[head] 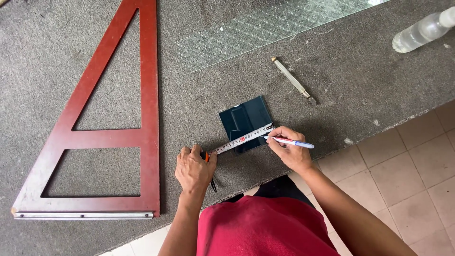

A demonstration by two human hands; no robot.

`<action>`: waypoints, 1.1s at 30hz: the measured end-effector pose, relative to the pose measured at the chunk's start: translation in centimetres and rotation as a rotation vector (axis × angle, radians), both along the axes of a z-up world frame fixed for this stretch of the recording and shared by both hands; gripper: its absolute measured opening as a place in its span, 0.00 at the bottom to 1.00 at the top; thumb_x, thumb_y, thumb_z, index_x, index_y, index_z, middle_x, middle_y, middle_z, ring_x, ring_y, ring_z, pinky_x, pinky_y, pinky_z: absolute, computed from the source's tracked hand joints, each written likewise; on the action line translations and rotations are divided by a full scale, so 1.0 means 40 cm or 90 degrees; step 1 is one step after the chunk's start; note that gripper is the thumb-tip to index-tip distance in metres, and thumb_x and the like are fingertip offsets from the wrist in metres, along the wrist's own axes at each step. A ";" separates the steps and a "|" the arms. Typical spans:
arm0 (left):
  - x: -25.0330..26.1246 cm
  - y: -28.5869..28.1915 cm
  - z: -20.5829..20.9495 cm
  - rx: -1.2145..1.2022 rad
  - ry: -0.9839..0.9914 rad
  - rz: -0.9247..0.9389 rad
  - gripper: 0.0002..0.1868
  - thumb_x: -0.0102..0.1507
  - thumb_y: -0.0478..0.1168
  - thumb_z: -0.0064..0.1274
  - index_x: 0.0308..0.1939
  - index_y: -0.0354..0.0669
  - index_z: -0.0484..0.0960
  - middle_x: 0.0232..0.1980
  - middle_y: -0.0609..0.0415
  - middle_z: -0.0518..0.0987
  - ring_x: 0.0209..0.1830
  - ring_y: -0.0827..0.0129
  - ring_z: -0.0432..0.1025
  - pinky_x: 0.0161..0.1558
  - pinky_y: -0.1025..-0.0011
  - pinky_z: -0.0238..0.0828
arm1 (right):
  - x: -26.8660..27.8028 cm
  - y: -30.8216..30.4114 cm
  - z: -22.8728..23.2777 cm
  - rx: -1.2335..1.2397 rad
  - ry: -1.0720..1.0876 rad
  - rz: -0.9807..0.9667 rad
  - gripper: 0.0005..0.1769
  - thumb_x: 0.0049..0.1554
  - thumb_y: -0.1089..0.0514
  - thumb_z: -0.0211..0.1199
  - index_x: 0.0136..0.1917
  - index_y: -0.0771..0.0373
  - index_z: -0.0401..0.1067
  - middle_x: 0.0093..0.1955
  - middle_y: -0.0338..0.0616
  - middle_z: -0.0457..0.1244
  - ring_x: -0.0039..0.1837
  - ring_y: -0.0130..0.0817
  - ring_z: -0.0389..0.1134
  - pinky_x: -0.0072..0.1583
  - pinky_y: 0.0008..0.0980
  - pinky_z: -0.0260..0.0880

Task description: Measuring and cutting pieces of dark tinted glass using a tape measure, square ruler, and glass cutter.

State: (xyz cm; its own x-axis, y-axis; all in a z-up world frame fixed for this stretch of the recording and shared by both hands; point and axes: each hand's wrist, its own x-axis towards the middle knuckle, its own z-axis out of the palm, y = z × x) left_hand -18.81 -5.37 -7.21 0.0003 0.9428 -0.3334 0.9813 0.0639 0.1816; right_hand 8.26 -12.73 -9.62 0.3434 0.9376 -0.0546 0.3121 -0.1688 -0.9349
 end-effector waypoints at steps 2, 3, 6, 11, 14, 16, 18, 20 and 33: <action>-0.001 -0.001 0.000 -0.001 0.001 0.002 0.25 0.57 0.65 0.57 0.45 0.53 0.83 0.44 0.52 0.77 0.52 0.54 0.76 0.51 0.58 0.77 | 0.001 0.000 -0.002 -0.003 -0.001 0.000 0.04 0.51 0.64 0.69 0.42 0.63 0.79 0.34 0.48 0.70 0.33 0.30 0.65 0.39 0.31 0.67; -0.002 -0.002 0.001 0.000 0.000 -0.006 0.25 0.57 0.65 0.57 0.45 0.53 0.83 0.44 0.52 0.77 0.52 0.53 0.76 0.52 0.59 0.76 | 0.003 0.000 -0.004 -0.008 0.002 0.000 0.04 0.50 0.65 0.69 0.42 0.63 0.79 0.33 0.48 0.70 0.33 0.31 0.65 0.38 0.29 0.68; 0.000 0.001 0.007 -0.003 -0.001 -0.009 0.25 0.57 0.65 0.57 0.45 0.53 0.83 0.45 0.52 0.77 0.52 0.54 0.76 0.52 0.60 0.76 | 0.001 0.005 0.002 -0.011 0.006 0.003 0.04 0.50 0.65 0.69 0.41 0.63 0.79 0.33 0.48 0.70 0.33 0.30 0.66 0.38 0.28 0.67; 0.002 0.002 0.011 -0.008 -0.003 -0.001 0.24 0.57 0.64 0.58 0.45 0.52 0.83 0.45 0.51 0.77 0.53 0.54 0.76 0.52 0.60 0.75 | 0.003 0.007 0.016 -0.022 0.039 0.009 0.03 0.50 0.66 0.68 0.41 0.65 0.78 0.32 0.49 0.69 0.31 0.29 0.64 0.36 0.27 0.66; 0.003 0.020 -0.002 -0.024 -0.010 0.019 0.24 0.56 0.63 0.59 0.44 0.52 0.84 0.45 0.52 0.77 0.54 0.54 0.76 0.53 0.59 0.75 | 0.013 0.001 0.029 -0.036 0.101 -0.001 0.03 0.50 0.66 0.67 0.41 0.66 0.78 0.30 0.47 0.68 0.32 0.27 0.64 0.35 0.26 0.67; -0.002 0.039 -0.024 -0.069 -0.014 0.038 0.22 0.62 0.64 0.54 0.45 0.54 0.84 0.45 0.49 0.78 0.51 0.56 0.77 0.53 0.60 0.75 | 0.023 -0.012 0.006 -0.012 0.185 -0.078 0.04 0.53 0.68 0.65 0.43 0.71 0.76 0.35 0.55 0.69 0.36 0.34 0.71 0.40 0.30 0.76; 0.016 0.079 0.021 -0.056 -0.007 0.029 0.22 0.62 0.63 0.54 0.46 0.53 0.84 0.45 0.49 0.79 0.50 0.56 0.77 0.53 0.61 0.74 | 0.028 -0.018 0.031 -0.012 0.194 -0.093 0.05 0.54 0.68 0.65 0.45 0.73 0.75 0.36 0.55 0.69 0.37 0.35 0.72 0.42 0.30 0.77; 0.028 0.115 0.040 -0.041 -0.003 0.019 0.22 0.61 0.62 0.55 0.47 0.52 0.84 0.44 0.49 0.79 0.50 0.55 0.77 0.53 0.61 0.74 | 0.032 -0.017 0.047 -0.009 0.200 -0.108 0.07 0.55 0.69 0.64 0.47 0.74 0.73 0.37 0.56 0.68 0.38 0.35 0.72 0.43 0.31 0.78; 0.019 0.187 0.017 -0.001 0.006 -0.002 0.27 0.56 0.65 0.56 0.48 0.53 0.85 0.47 0.48 0.79 0.54 0.51 0.76 0.55 0.57 0.74 | 0.007 0.122 0.050 0.038 0.179 -0.057 0.09 0.55 0.72 0.65 0.50 0.75 0.75 0.42 0.59 0.68 0.41 0.39 0.74 0.43 0.34 0.81</action>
State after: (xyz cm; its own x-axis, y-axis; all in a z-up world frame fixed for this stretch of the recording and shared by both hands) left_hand -18.03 2.12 -6.52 0.0006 0.9424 -0.3345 0.9832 0.0605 0.1724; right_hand 8.52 -7.87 -7.62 0.4035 0.9089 -0.1054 0.0266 -0.1268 -0.9916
